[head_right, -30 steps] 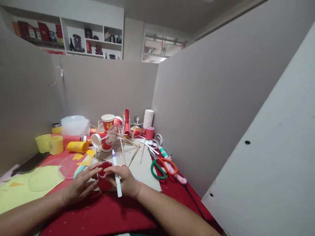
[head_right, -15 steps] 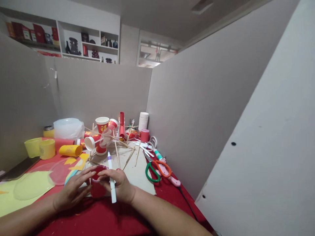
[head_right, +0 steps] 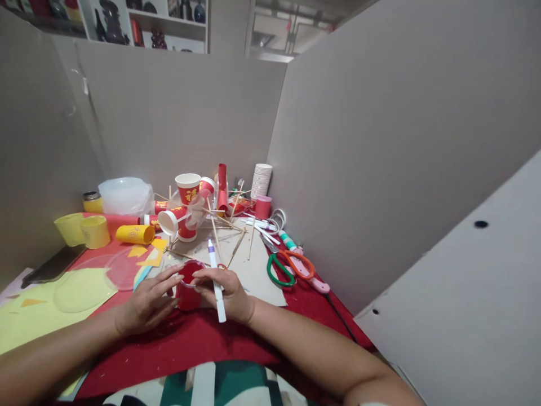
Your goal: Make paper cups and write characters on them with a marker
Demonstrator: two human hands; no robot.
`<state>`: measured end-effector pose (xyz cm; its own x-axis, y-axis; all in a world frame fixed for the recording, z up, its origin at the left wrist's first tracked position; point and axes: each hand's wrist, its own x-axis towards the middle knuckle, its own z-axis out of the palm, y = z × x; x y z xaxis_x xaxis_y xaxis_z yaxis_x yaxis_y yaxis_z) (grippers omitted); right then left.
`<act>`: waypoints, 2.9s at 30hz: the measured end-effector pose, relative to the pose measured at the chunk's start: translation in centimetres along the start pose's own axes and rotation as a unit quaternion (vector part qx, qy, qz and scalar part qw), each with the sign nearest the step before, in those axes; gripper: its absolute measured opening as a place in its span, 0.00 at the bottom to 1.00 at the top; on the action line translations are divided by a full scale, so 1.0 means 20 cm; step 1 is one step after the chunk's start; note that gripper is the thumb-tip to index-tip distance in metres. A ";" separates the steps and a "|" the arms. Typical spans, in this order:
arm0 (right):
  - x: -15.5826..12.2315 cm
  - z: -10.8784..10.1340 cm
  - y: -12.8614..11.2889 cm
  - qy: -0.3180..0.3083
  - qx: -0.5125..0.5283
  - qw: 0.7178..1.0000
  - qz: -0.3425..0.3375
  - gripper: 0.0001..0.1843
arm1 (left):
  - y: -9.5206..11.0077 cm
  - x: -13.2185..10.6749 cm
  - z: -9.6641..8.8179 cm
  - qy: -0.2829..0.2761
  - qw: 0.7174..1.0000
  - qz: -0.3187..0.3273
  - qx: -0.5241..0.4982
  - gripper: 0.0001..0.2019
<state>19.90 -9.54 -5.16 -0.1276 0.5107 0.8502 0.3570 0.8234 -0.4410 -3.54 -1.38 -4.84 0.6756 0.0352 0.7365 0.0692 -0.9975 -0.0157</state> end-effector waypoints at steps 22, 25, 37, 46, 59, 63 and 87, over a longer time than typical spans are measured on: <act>-0.03 -0.03 -0.11 -0.008 0.048 0.996 0.070 0.23 | 0.01 0.08 0.02 0.016 0.997 0.065 -0.039 0.19; -0.03 -0.02 -0.12 -0.016 0.076 0.992 0.097 0.21 | 0.00 0.09 0.01 0.002 0.998 0.042 -0.041 0.18; 0.01 -0.02 -0.08 -0.010 0.092 0.991 0.092 0.10 | 0.01 0.16 -0.03 -0.027 0.991 -0.001 -0.134 0.08; 0.00 -0.04 -0.07 -0.004 0.034 0.997 0.067 0.12 | 0.00 0.16 -0.03 -0.024 0.984 -0.049 -0.170 0.09; 0.02 -0.06 -0.12 -0.016 -0.007 0.999 0.048 0.16 | 0.09 0.17 -0.08 -0.056 0.980 -0.086 -0.170 0.06; 0.03 -0.06 -0.13 0.001 -0.010 0.999 0.044 0.19 | 0.05 0.15 -0.05 0.040 0.954 -0.181 -0.235 0.18; 0.10 -0.09 -0.18 -0.163 -0.011 0.987 -0.002 0.14 | -0.02 0.49 -0.14 -0.258 0.923 -0.264 -0.105 0.09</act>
<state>20.05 -11.81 -1.31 -0.4189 0.5628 0.7126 0.3755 0.8219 -0.4284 1.06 -0.86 4.22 0.8520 0.4907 0.1826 0.3818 -0.8209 0.4247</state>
